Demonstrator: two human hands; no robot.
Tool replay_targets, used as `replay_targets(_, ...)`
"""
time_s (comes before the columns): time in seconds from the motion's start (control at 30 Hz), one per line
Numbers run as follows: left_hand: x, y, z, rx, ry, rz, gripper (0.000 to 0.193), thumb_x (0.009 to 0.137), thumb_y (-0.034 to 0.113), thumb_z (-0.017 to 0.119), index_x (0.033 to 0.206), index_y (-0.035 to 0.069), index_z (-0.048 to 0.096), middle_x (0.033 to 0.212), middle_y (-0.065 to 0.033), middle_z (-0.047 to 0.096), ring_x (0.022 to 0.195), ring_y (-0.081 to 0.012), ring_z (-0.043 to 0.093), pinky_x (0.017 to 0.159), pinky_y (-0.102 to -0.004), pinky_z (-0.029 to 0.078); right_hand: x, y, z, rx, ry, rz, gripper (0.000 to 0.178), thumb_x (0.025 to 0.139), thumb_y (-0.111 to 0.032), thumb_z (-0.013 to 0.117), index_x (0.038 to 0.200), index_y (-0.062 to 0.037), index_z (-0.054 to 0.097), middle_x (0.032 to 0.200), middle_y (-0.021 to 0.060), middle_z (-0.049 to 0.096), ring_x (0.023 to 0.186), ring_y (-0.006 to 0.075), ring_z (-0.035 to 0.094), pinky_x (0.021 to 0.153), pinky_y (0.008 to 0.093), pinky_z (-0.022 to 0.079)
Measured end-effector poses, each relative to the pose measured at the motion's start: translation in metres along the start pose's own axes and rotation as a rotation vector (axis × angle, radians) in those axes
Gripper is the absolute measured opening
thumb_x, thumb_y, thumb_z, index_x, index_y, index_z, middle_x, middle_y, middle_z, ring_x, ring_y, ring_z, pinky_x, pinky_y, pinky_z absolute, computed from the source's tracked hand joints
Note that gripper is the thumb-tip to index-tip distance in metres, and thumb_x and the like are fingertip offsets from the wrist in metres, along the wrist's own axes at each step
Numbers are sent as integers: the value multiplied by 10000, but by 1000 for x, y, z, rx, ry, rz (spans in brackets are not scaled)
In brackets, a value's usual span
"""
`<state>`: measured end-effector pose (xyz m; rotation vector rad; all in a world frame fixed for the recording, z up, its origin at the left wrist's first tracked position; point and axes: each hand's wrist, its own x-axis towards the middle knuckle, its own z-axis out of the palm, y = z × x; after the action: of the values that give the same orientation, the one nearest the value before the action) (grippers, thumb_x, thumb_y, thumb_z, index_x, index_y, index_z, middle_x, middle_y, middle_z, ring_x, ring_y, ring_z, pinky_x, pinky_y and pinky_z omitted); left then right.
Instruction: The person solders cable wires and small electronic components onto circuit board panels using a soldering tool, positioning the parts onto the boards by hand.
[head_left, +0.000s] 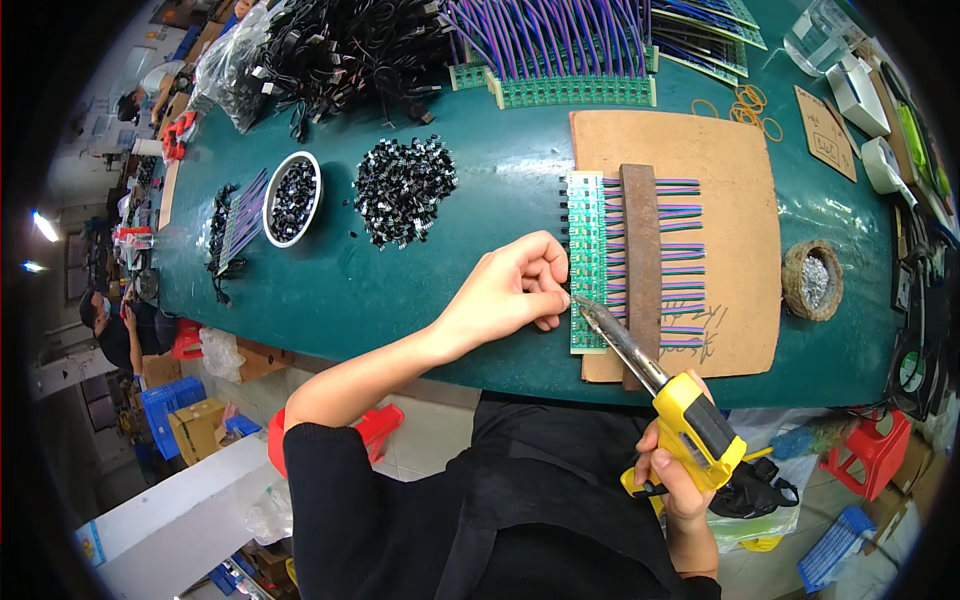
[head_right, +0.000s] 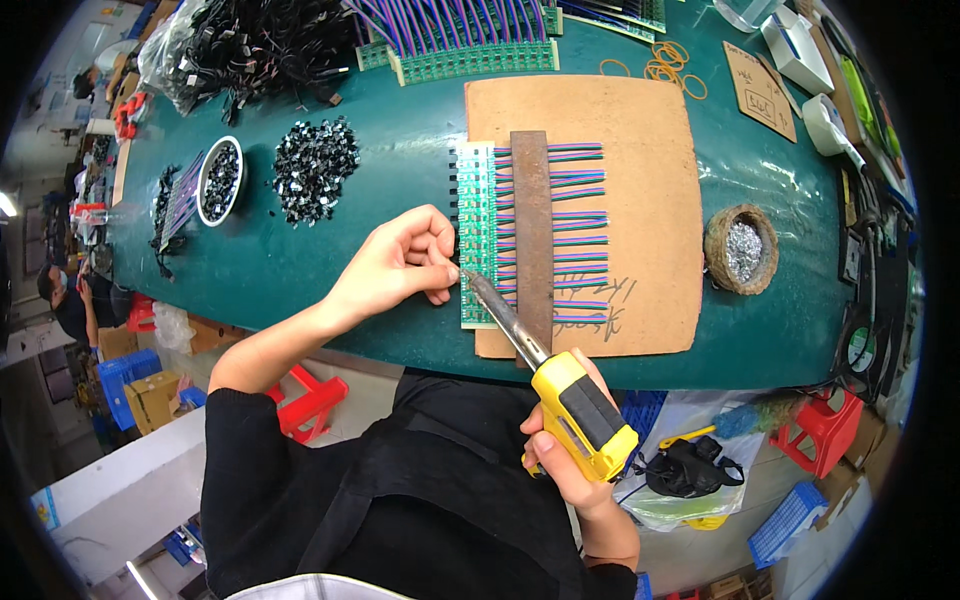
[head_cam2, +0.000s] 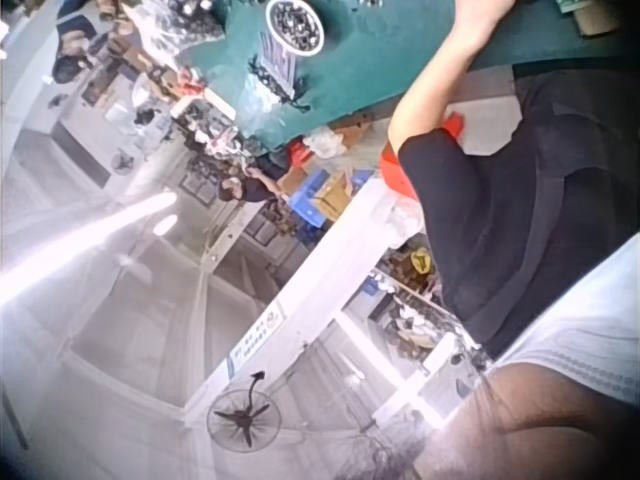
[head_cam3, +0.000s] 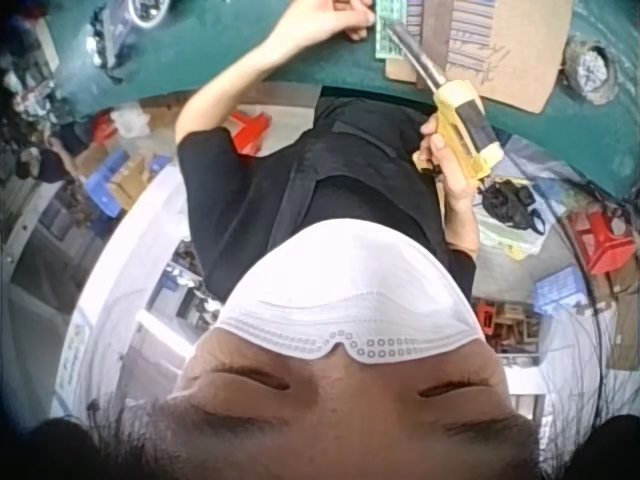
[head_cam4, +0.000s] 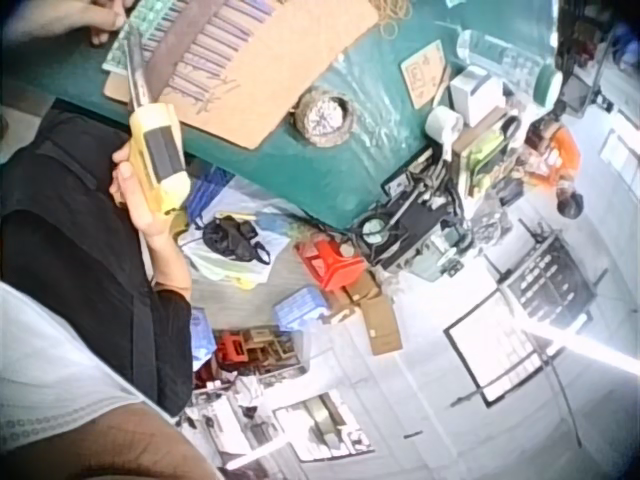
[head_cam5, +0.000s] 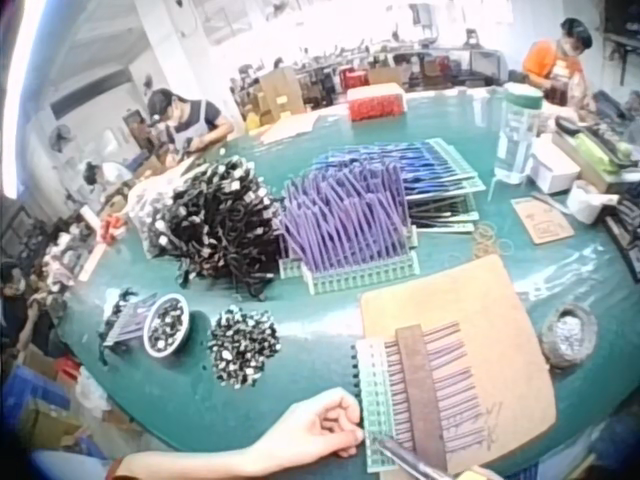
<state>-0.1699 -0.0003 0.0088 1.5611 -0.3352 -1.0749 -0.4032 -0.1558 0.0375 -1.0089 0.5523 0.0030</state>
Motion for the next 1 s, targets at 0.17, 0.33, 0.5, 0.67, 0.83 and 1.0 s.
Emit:
replay_targets(0.17, 0, -1, 0, -13, 11, 4, 164, 775, -27, 592, 870, 17, 465, 665, -30, 561, 597, -95, 595, 557, -233, 514, 0, 3, 0, 57, 1, -36, 764, 789, -27, 600, 1430, -19, 184, 821, 123, 571, 671, 161, 575, 587, 276, 525)
replay_targets(0.33, -1, -1, 1, -25, 12, 15, 162, 774, -30, 592, 863, 19, 466, 664, -29, 560, 599, -93, 596, 556, -233, 513, -3, 0, -1, 45, -11, -16, 762, 788, -34, 612, 1426, -12, 195, 809, 121, 574, 684, 161, 578, 575, 270, 528)
replay_targets(0.5, 1, -1, 0, -33, 14, 4, 164, 775, -29, 596, 861, 22, 465, 660, -25, 557, 590, -89, 588, 556, -230, 510, -3, -2, 1, -2, 15, 19, 754, 787, -39, 613, 1420, -7, 205, 802, 117, 574, 690, 159, 579, 574, 269, 529)
replay_targets(0.67, -1, -1, 0, -31, 20, 1, 159, 777, -30, 593, 856, 23, 465, 660, -23, 555, 582, -84, 579, 555, -226, 507, -5, 0, 1, 22, 24, -25, 749, 785, -43, 617, 1417, -7, 216, 798, 112, 572, 692, 156, 578, 577, 269, 529)
replay_targets(0.83, 0, -2, 1, -25, 22, 6, 157, 778, -27, 593, 854, 22, 465, 650, -20, 550, 577, -82, 578, 554, -225, 505, -5, -2, 1, -40, 29, 7, 752, 781, -44, 618, 1416, -4, 217, 795, 113, 574, 685, 150, 576, 576, 261, 527)
replay_targets(1.0, -2, -1, 1, -16, 26, 6, 155, 774, -27, 589, 854, 21, 465, 649, -22, 551, 576, -81, 578, 553, -224, 503, -7, -1, 3, -128, 26, -21, 760, 769, -47, 570, 1424, -12, 187, 803, 118, 553, 570, 142, 545, 539, 239, 478)
